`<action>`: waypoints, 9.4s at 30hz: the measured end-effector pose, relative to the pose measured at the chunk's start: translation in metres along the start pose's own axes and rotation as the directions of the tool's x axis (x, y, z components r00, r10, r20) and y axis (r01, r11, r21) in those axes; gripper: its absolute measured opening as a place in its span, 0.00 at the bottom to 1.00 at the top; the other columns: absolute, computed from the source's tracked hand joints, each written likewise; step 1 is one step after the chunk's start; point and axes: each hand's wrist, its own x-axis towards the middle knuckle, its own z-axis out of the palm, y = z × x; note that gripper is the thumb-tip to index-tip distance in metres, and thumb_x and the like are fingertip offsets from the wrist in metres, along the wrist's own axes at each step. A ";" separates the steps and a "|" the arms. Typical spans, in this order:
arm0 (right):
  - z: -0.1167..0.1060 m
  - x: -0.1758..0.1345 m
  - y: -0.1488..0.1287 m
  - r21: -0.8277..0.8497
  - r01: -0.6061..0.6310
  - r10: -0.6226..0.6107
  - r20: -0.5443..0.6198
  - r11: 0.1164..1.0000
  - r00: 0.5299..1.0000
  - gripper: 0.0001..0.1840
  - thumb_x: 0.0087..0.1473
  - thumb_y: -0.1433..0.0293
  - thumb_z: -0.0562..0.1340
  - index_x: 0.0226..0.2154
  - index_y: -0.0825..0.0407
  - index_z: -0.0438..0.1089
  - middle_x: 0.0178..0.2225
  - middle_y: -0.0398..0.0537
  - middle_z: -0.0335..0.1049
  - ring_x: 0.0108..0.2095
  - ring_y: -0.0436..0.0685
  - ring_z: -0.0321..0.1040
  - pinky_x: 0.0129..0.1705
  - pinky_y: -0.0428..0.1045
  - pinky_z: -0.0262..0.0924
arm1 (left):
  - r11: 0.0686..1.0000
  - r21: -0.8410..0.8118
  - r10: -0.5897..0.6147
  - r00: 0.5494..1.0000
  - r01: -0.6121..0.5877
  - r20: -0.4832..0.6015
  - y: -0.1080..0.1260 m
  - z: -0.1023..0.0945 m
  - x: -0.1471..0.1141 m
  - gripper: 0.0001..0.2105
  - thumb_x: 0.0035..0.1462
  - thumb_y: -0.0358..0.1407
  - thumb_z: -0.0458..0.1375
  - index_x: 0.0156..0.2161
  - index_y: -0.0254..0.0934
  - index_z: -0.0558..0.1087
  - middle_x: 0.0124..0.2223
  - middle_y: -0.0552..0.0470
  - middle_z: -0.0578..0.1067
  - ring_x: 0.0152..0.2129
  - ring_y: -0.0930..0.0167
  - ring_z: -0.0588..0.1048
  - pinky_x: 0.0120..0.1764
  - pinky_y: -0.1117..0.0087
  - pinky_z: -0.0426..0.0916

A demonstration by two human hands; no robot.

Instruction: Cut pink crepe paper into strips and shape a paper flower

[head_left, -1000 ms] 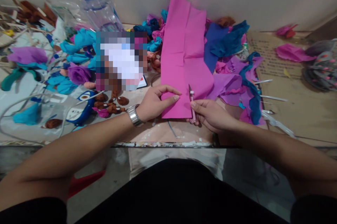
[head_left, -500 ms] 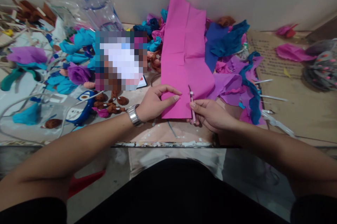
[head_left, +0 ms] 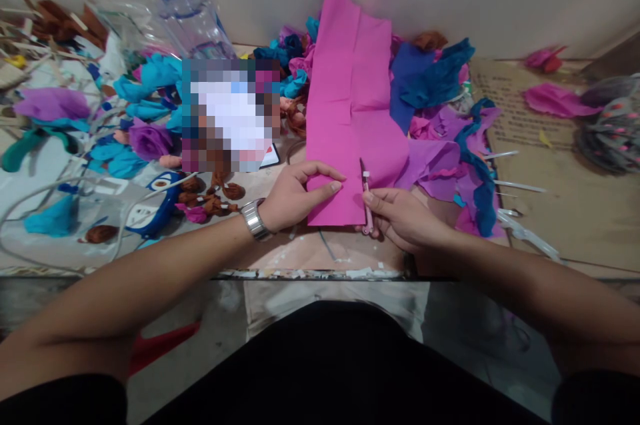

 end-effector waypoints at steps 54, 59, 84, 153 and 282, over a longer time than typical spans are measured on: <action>0.018 -0.031 -0.015 0.030 -0.104 0.103 0.044 0.994 0.994 0.22 0.55 0.49 0.72 0.31 0.52 0.75 0.26 0.44 0.74 0.20 0.48 0.67 0.17 0.44 0.57 | 0.999 0.035 -0.033 0.998 0.034 -0.045 -0.006 -0.004 0.006 0.22 0.54 0.38 0.71 0.55 0.39 0.80 0.57 0.45 0.81 0.54 0.61 0.79 0.63 0.55 0.70; 0.016 -0.032 -0.014 0.061 -0.120 0.117 0.053 0.991 0.992 0.23 0.54 0.50 0.73 0.39 0.52 0.78 0.31 0.47 0.79 0.18 0.48 0.68 0.14 0.43 0.59 | 0.996 0.085 0.005 0.999 -0.001 -0.051 -0.004 -0.003 0.005 0.21 0.55 0.36 0.71 0.54 0.39 0.80 0.55 0.46 0.82 0.53 0.62 0.79 0.62 0.56 0.71; 0.015 -0.025 -0.014 -0.144 -0.064 0.067 0.016 0.987 0.998 0.25 0.54 0.49 0.72 0.33 0.55 0.75 0.25 0.46 0.76 0.17 0.47 0.69 0.16 0.41 0.59 | 0.999 0.035 -0.003 0.998 0.005 -0.066 -0.002 -0.002 0.003 0.13 0.58 0.43 0.70 0.44 0.38 0.81 0.45 0.47 0.83 0.42 0.66 0.80 0.50 0.63 0.73; 0.014 -0.028 -0.015 0.060 -0.078 0.074 0.061 0.995 0.995 0.17 0.60 0.58 0.71 0.40 0.54 0.74 0.27 0.43 0.74 0.21 0.48 0.71 0.19 0.42 0.66 | 0.980 0.138 0.143 0.990 -0.144 0.019 0.000 -0.002 -0.003 0.11 0.65 0.41 0.63 0.49 0.40 0.81 0.47 0.47 0.83 0.45 0.66 0.80 0.53 0.63 0.74; 0.013 -0.025 -0.015 0.065 -0.095 0.091 0.065 0.993 0.994 0.17 0.61 0.57 0.70 0.37 0.53 0.70 0.27 0.42 0.73 0.21 0.47 0.68 0.18 0.42 0.55 | 0.992 0.058 0.106 0.993 -0.109 0.052 -0.002 -0.001 -0.004 0.10 0.66 0.41 0.62 0.48 0.40 0.81 0.46 0.46 0.84 0.43 0.66 0.81 0.53 0.61 0.75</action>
